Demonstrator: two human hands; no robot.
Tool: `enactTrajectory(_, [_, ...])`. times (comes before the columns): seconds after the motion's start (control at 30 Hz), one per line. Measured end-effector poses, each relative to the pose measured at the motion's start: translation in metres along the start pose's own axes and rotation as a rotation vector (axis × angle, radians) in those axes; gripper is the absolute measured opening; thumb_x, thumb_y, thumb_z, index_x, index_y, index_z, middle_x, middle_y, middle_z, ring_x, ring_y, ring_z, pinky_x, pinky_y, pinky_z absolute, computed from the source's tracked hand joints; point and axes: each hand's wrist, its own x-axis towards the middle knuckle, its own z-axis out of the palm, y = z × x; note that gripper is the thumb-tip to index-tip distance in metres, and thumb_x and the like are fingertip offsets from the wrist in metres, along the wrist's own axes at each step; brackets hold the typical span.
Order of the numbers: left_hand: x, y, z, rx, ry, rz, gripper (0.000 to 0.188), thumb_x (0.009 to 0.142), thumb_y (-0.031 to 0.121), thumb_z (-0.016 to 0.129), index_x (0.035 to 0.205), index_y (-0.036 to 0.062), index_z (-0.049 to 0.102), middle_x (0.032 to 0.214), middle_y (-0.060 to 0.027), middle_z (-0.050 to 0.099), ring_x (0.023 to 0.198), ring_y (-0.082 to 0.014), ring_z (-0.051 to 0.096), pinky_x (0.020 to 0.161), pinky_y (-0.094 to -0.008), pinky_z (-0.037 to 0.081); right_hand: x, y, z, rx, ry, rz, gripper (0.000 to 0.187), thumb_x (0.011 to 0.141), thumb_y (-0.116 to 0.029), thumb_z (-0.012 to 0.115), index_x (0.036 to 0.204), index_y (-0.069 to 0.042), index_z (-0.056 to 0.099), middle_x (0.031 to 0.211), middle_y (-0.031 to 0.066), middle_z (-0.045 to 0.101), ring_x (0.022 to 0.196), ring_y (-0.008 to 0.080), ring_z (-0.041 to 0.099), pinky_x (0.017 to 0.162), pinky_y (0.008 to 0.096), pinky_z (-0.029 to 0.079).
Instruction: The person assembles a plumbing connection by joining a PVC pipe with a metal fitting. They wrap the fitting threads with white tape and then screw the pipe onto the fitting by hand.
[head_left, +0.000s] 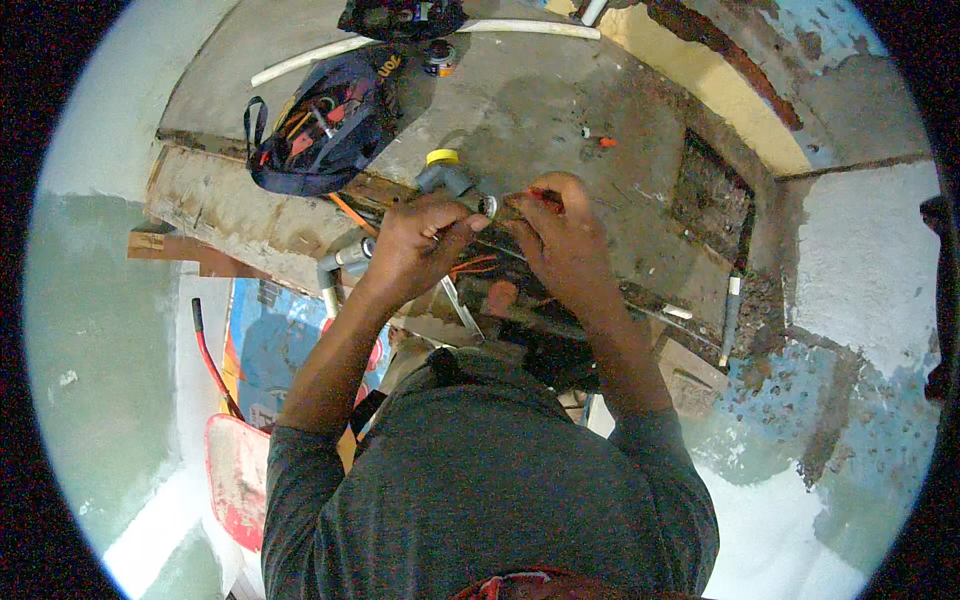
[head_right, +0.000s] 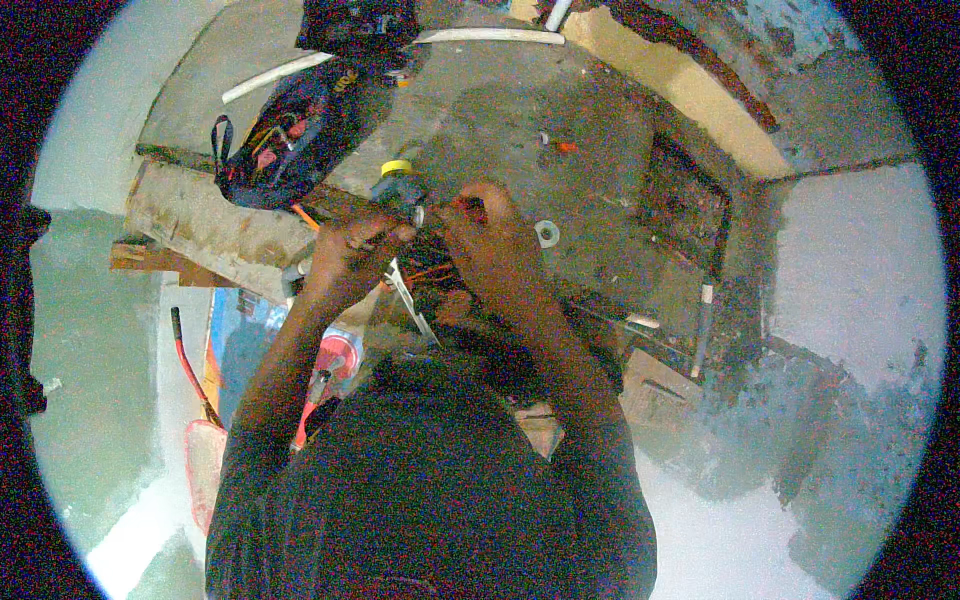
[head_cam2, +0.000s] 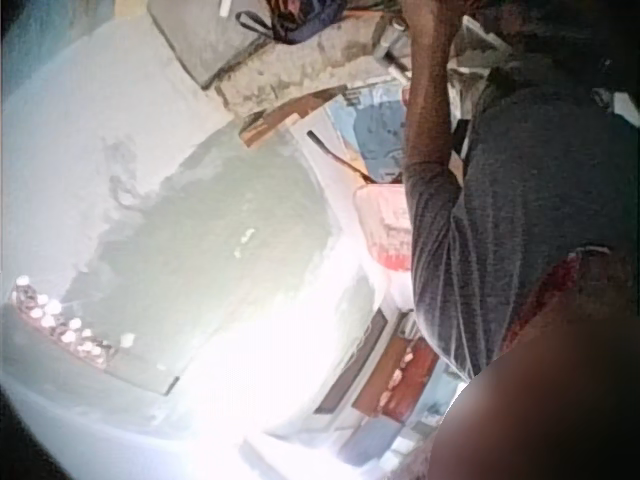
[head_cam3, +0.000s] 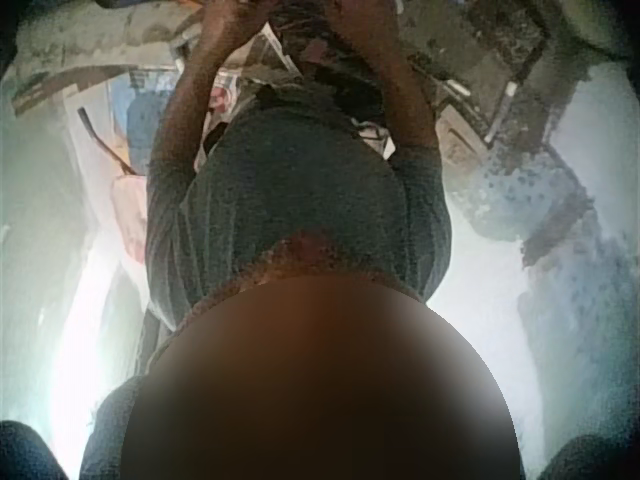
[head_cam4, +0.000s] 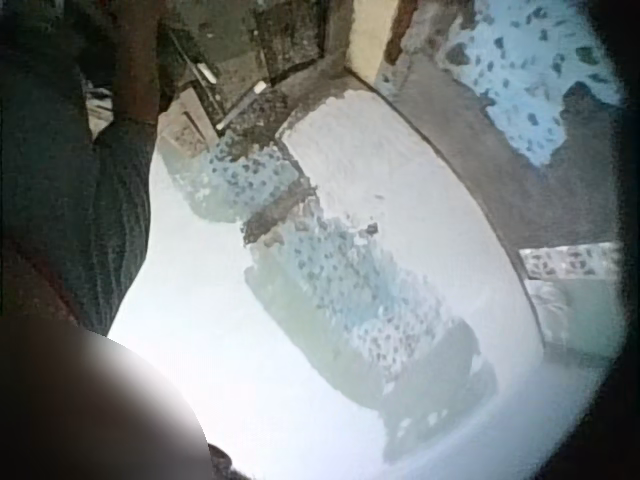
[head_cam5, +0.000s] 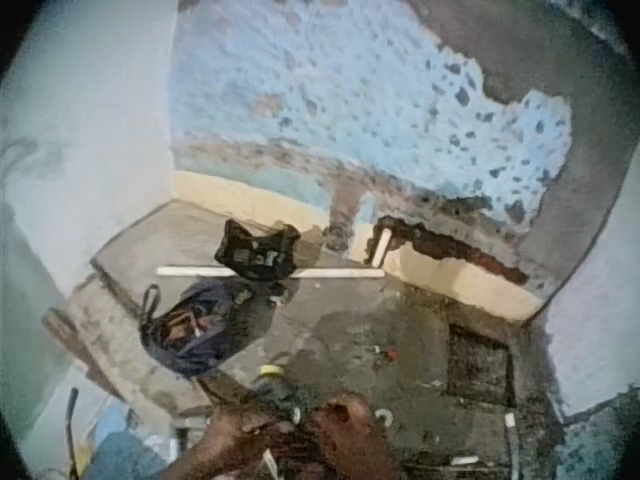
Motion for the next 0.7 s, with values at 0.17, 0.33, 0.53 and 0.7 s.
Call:
enactTrajectory(0.17, [-0.016, -0.002, -0.013, -0.125, 0.143, 0.208, 0.017, 0.101, 0.018, 0.07, 0.093, 0.0029, 0.072, 0.079, -0.0135, 0.068, 0.071, -0.0277, 0.066, 0.068, -0.0375, 0.052, -0.006, -0.028, 0.008, -0.141, 0.089, -0.215, 0.028, 0.086, -0.012, 0.082, 0.113, -0.01, 0.073, 0.123, 0.0138, 0.061, 0.106, 0.0344, 0.067, 0.088, 0.0428, 0.058])
enactTrajectory(0.33, [-0.039, -0.006, -0.021, -0.331, 0.096, 0.007, 0.02, 0.1, 0.016, 0.068, 0.086, 0.0015, 0.069, 0.073, -0.0128, 0.063, 0.065, -0.0246, 0.061, 0.063, -0.0358, 0.047, -0.019, -0.05, 0.028, -0.102, 0.203, -0.223, 0.029, 0.089, -0.018, 0.081, 0.114, -0.009, 0.073, 0.124, 0.0159, 0.063, 0.107, 0.0364, 0.068, 0.087, 0.0434, 0.058])
enactTrajectory(0.53, [-0.051, -0.01, -0.033, -0.066, 0.279, 0.156, 0.02, 0.096, 0.014, 0.071, 0.081, 0.0011, 0.065, 0.066, -0.0097, 0.055, 0.06, -0.0239, 0.054, 0.06, -0.0364, 0.044, -0.032, -0.063, 0.034, -0.142, 0.205, -0.196, 0.031, 0.086, -0.016, 0.081, 0.115, -0.008, 0.072, 0.122, 0.0158, 0.063, 0.103, 0.0365, 0.069, 0.085, 0.0438, 0.058])
enactTrajectory(0.7, [-0.055, 0.006, -0.046, -0.107, 0.249, 0.26, 0.018, 0.095, 0.015, 0.073, 0.083, 0.0027, 0.067, 0.08, -0.0105, 0.065, 0.076, -0.0251, 0.065, 0.069, -0.0374, 0.051, -0.037, -0.071, 0.025, -0.122, 0.213, -0.189, 0.033, 0.081, -0.012, 0.082, 0.112, -0.008, 0.072, 0.12, 0.015, 0.063, 0.099, 0.0359, 0.07, 0.082, 0.0442, 0.059])
